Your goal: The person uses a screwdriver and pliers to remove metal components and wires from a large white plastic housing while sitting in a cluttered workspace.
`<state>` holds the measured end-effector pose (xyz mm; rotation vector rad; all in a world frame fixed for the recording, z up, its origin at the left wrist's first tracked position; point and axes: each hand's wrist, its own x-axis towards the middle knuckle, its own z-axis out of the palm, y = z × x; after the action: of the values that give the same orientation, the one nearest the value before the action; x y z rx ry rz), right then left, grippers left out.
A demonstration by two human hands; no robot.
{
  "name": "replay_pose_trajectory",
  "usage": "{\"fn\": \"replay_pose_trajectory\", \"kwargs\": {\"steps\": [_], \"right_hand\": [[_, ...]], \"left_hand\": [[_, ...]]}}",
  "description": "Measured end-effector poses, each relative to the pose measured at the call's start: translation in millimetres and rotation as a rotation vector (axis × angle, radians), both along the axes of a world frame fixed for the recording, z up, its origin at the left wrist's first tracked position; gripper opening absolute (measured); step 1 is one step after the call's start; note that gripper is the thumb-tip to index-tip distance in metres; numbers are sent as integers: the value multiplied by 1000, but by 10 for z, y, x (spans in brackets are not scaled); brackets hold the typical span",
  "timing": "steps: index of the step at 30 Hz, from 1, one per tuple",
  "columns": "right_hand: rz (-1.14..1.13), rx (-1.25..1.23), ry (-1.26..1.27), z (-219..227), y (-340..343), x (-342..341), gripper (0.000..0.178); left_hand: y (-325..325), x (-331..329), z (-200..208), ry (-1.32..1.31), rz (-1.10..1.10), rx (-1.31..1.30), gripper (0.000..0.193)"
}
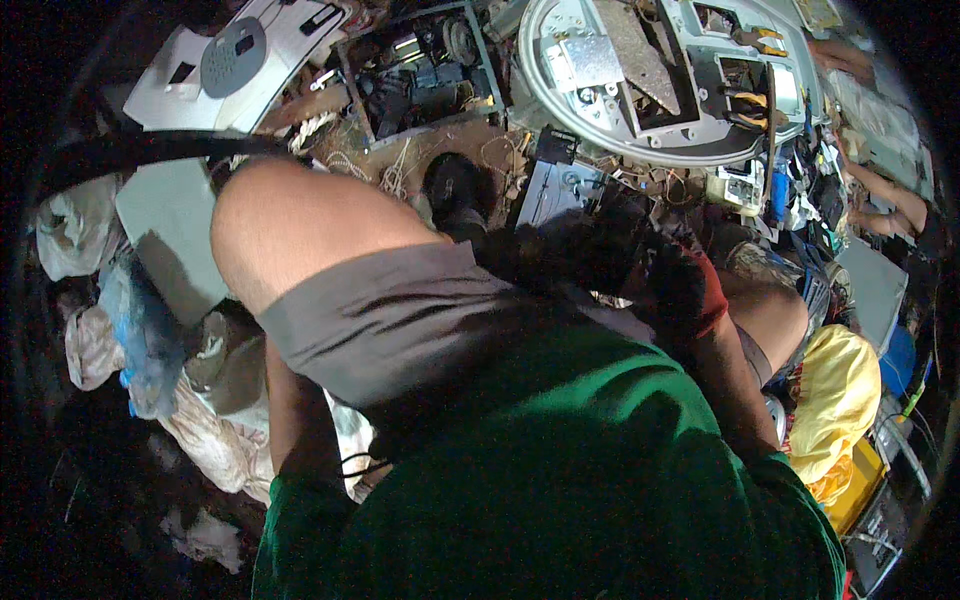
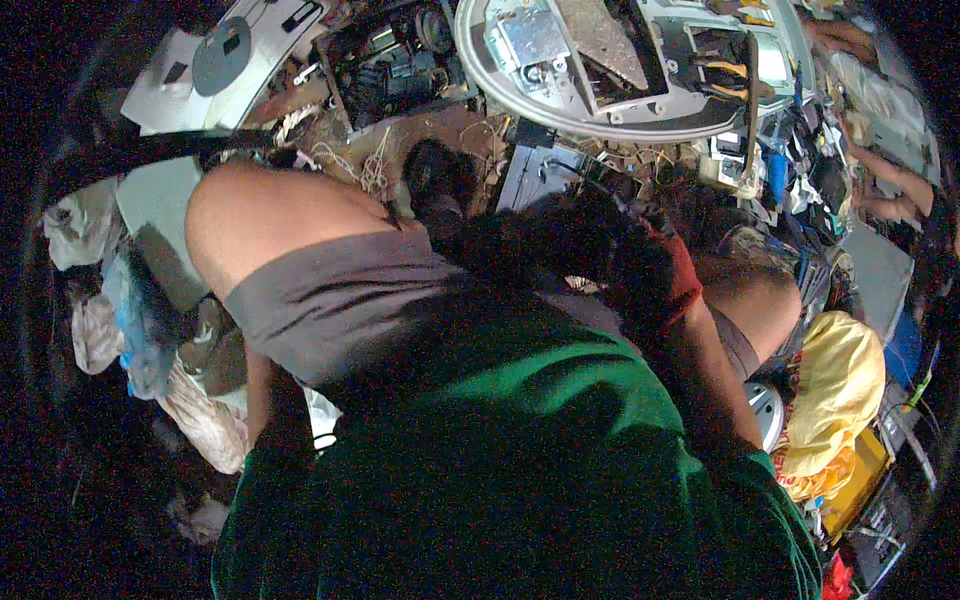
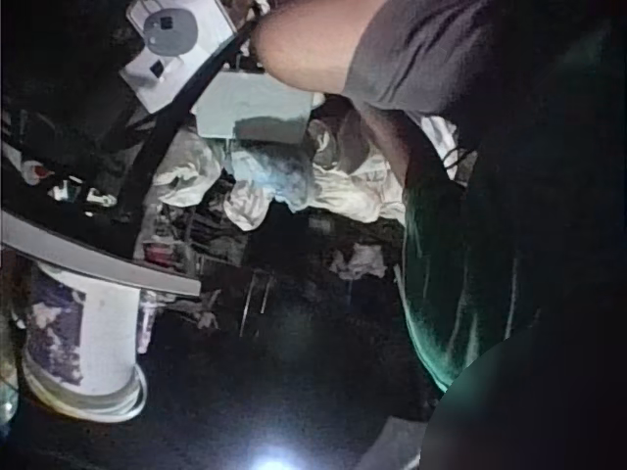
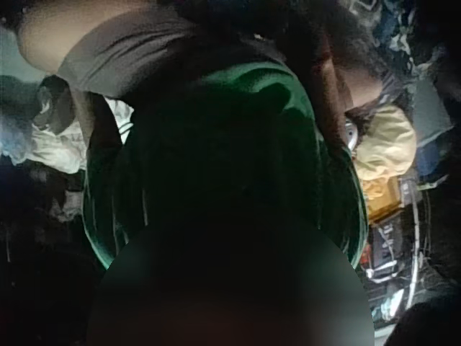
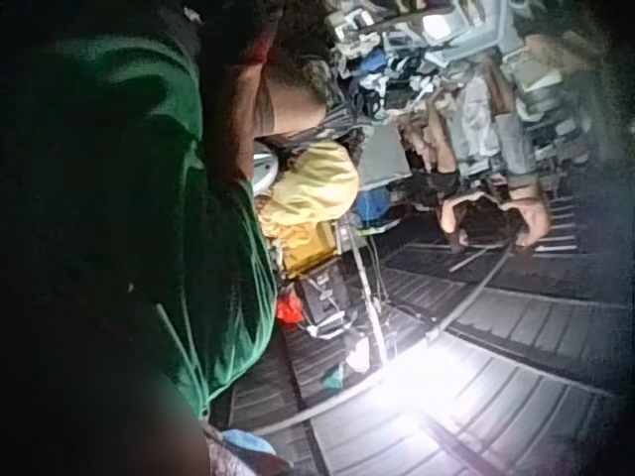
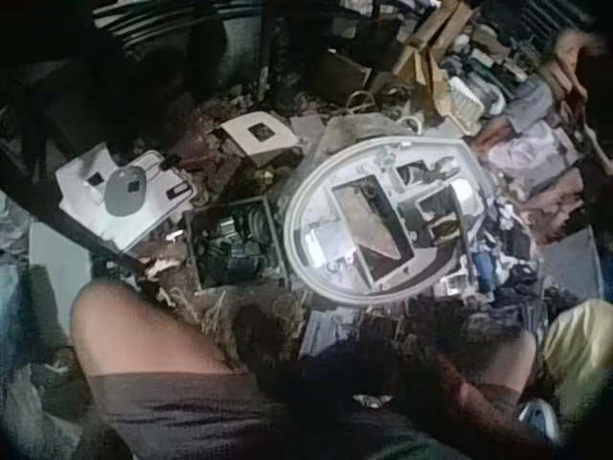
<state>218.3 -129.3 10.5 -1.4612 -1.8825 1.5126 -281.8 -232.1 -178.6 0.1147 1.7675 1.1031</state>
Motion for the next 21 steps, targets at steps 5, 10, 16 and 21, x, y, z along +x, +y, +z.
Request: {"fn": "replay_pose_trajectory", "kwargs": {"steps": [5,10,16,21], "right_hand": [[57,-16,-2,80,33,45,36],[-575,-476,532,51,-154,96,36],[-387,-64,365,64,-405,172,37],[-340,190,104,234,-586,318,36]], "left_hand": [[212,-586,962,145,260,251,41],[472,-18,2254,803,-99,612,34],[941,1068,2567,641,-845,533,40],[1551,1652,2180,75,-831,444,45]]}}
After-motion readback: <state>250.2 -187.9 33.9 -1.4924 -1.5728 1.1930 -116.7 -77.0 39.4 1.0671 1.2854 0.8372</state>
